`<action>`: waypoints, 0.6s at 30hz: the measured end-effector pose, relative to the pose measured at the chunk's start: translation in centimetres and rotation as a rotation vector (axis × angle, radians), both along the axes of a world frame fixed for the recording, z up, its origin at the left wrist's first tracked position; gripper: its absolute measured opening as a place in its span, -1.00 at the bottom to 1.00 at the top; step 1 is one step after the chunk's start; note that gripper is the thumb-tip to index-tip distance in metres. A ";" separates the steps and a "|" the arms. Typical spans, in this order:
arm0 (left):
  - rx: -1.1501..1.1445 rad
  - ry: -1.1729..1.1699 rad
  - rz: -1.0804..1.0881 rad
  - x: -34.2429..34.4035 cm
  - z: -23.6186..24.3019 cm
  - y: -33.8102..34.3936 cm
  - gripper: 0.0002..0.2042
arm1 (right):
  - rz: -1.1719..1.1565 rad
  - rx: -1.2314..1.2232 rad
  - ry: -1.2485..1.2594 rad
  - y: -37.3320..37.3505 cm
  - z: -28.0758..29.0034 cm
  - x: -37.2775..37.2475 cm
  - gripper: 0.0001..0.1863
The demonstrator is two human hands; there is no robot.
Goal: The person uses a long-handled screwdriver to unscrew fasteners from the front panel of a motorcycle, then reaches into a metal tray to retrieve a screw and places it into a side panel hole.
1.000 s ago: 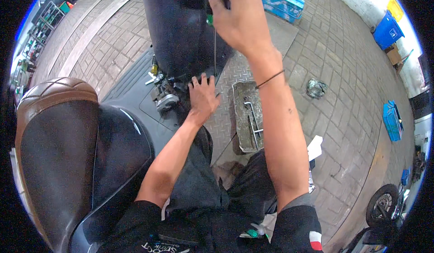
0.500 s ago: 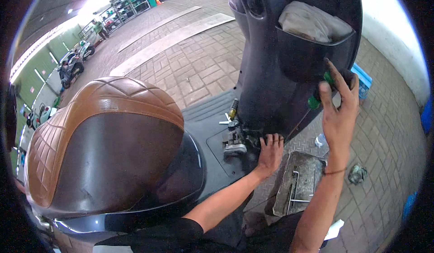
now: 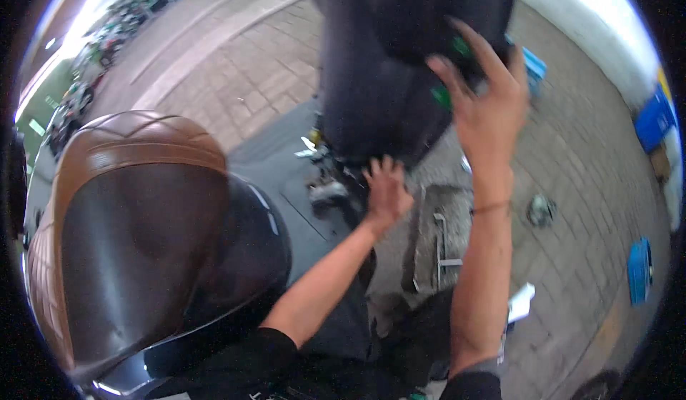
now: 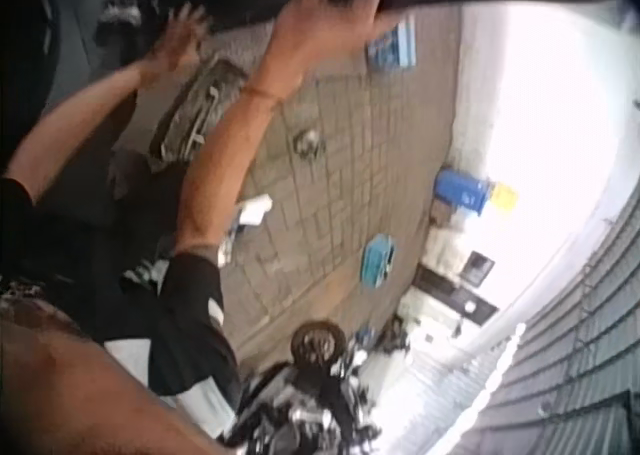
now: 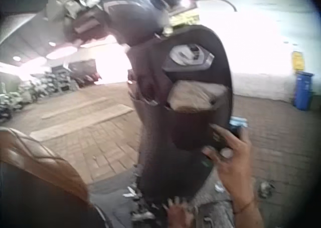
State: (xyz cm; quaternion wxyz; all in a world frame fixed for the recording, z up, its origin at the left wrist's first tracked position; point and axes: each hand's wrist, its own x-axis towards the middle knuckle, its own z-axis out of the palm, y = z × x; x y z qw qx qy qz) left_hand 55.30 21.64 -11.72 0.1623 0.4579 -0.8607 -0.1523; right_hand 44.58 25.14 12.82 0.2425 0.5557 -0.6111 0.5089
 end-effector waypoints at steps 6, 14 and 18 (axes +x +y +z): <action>-0.144 0.165 0.061 -0.9 -1.0 -0.1 -0.50 | 0.232 0.074 -0.280 0.7 1.9 1.3 -0.62; -0.113 0.135 0.031 0.0 -0.7 -0.2 -0.44 | 0.165 0.099 -0.241 1.2 1.5 1.4 -0.62; -0.174 0.156 0.039 0.1 -1.2 -0.4 -0.43 | 0.275 0.132 -0.392 1.1 2.2 1.0 -0.63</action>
